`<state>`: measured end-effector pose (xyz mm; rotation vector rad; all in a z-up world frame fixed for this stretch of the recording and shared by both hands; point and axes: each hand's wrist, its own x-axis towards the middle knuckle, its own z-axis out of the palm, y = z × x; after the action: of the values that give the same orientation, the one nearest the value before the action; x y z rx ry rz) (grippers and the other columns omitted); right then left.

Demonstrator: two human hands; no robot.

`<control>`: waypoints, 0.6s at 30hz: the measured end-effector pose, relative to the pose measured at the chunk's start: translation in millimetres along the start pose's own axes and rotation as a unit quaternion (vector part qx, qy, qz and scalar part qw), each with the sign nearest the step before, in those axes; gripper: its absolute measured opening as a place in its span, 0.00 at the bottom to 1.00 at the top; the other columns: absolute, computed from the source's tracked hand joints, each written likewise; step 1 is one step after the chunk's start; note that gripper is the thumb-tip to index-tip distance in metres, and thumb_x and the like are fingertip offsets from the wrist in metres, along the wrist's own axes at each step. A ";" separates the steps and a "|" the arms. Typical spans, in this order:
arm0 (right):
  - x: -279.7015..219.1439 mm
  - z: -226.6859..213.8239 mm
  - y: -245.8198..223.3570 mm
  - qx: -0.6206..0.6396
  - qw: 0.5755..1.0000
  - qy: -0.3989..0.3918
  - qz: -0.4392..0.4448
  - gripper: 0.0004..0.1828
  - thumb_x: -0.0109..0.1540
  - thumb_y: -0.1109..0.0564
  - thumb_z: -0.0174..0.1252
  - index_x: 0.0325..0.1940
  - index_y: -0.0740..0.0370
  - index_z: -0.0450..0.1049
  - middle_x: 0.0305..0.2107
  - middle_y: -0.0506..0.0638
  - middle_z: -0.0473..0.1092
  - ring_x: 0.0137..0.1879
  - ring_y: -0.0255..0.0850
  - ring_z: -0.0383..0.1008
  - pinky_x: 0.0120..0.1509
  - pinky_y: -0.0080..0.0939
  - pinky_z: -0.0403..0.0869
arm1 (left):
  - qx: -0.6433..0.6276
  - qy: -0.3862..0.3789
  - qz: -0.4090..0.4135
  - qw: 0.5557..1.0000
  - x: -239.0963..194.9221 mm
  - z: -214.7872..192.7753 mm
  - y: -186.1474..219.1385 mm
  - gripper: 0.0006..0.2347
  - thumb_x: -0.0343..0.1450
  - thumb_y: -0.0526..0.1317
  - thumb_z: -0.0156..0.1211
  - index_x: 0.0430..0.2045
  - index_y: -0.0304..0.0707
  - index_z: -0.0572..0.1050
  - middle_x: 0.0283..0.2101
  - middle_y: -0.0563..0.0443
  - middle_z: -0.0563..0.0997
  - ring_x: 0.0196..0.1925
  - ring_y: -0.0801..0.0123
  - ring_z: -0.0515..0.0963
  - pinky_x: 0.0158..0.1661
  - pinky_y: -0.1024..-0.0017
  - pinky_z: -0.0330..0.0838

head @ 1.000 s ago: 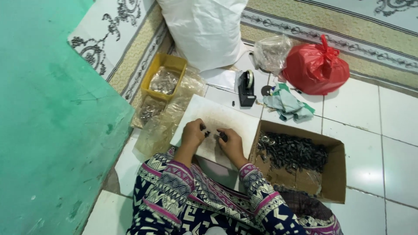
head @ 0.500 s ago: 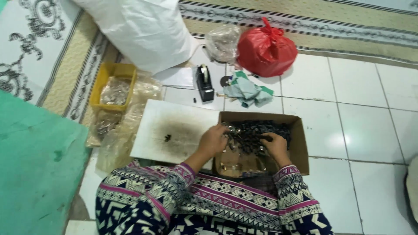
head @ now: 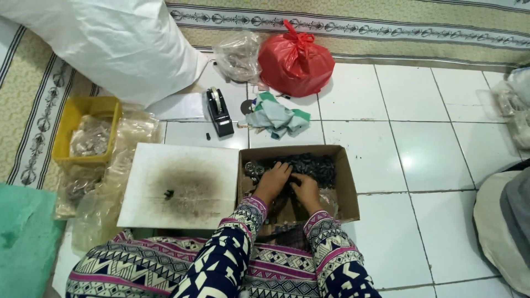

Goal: The person is picking up small black metal components from a cardboard box and placing them into a template board on the floor.

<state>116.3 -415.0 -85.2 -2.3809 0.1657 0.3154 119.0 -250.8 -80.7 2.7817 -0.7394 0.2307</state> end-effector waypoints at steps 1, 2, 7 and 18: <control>1.1 -1.0 -2.9 0.001 1.000 0.001 0.000 0.20 0.59 0.60 0.64 0.56 0.50 0.81 0.50 0.55 0.78 0.60 0.53 0.76 0.63 0.51 0.77 | 0.001 0.000 0.001 1.000 1.7 -0.1 -0.1 0.16 0.69 0.29 0.60 0.51 0.39 0.75 0.49 0.50 0.75 0.55 0.61 0.73 0.38 0.75 0.79; 2.3 -1.6 -6.1 -0.005 1.000 0.001 0.014 0.19 0.61 0.59 0.63 0.56 0.50 0.81 0.50 0.54 0.78 0.60 0.52 0.76 0.63 0.51 0.77 | 0.022 0.014 0.006 1.000 3.2 -0.2 -0.5 0.14 0.68 0.29 0.61 0.48 0.40 0.76 0.46 0.52 0.76 0.54 0.63 0.73 0.37 0.76 0.79; -1.7 -4.5 -14.1 -0.008 0.999 -0.008 0.046 0.15 0.63 0.56 0.62 0.54 0.48 0.82 0.49 0.51 0.79 0.59 0.50 0.76 0.62 0.50 0.77 | -0.013 0.029 -0.019 0.999 7.2 30.1 -13.2 0.06 0.70 0.28 0.59 0.36 0.37 0.76 0.38 0.51 0.76 0.49 0.64 0.75 0.35 0.80 0.77; -4.1 -11.1 -15.4 0.154 0.987 0.019 0.037 0.12 0.59 0.51 0.69 0.46 0.50 0.84 0.42 0.55 0.80 0.55 0.49 0.77 0.56 0.51 0.77 | -0.282 0.028 -0.145 0.948 -19.2 -3.6 -4.6 0.07 0.71 0.36 0.57 0.40 0.36 0.78 0.37 0.46 0.79 0.45 0.60 0.80 0.42 0.72 0.79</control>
<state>117.6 -411.1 -66.2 -2.0775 0.2984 0.2582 104.6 -236.9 -82.4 2.2793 -0.3052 0.0297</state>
